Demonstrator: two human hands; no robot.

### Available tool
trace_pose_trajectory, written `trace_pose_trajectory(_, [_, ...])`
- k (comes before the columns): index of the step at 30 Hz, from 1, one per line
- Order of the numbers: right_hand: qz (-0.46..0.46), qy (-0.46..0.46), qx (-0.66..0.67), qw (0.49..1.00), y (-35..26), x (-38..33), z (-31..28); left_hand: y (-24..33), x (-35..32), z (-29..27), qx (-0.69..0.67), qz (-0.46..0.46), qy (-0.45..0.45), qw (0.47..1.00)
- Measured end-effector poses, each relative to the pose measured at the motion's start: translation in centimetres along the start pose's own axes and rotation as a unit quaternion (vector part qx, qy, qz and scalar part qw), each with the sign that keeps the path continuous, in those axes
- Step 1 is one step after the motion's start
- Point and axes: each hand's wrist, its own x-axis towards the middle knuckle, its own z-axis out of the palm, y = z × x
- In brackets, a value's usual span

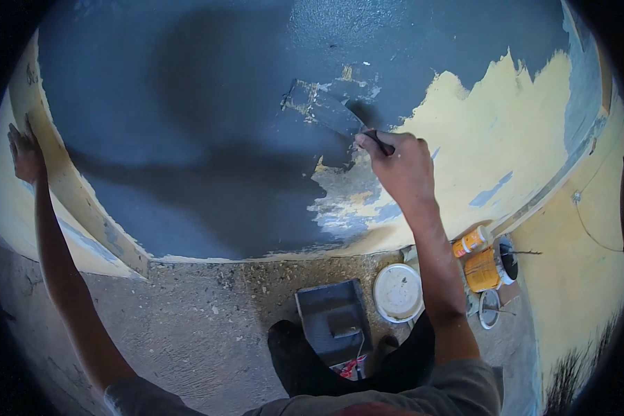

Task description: Apply paint and scrape a wall surface using a roller and a putty knife.

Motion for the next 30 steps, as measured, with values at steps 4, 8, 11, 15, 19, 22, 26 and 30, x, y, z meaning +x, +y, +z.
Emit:
trace_pose_trajectory(4, [0.044,-0.023,-0.024,0.998,-0.6,-0.3,-0.4,0.5,-0.2,-0.5,-0.006,0.038,0.02,0.999])
trace_pose_trajectory(8, [0.037,-0.006,0.033,0.999,-1.3,-0.4,-0.2,0.5,0.1,-0.6,-0.014,-0.019,-0.007,1.0])
trace_pose_trajectory(11, [0.009,-0.001,0.018,1.0,-1.2,0.3,0.7,0.7,0.2,-0.5,0.022,-0.035,-0.01,0.999])
trace_pose_trajectory(15, [0.013,-0.01,0.008,1.0,-1.1,1.9,2.0,1.1,0.1,-0.7,-0.012,-0.025,0.004,1.0])
trace_pose_trajectory(19, [-0.033,-0.018,0.04,0.998,-1.5,3.0,1.8,1.4,0.4,-1.1,0.022,-0.046,-0.014,0.999])
trace_pose_trajectory(22, [-0.032,-0.02,0.147,0.988,-0.9,2.7,1.6,1.7,0.5,-1.3,0.032,-0.04,-0.003,0.999])
trace_pose_trajectory(26, [0.114,-0.093,0.344,0.927,2.2,0.4,1.1,1.3,-0.1,-1.2,-0.042,-0.035,0.005,0.998])
trace_pose_trajectory(30, [0.109,-0.061,0.317,0.94,5.1,-2.3,-0.5,-0.2,-0.2,0.1,-0.024,-0.017,0.008,1.0])
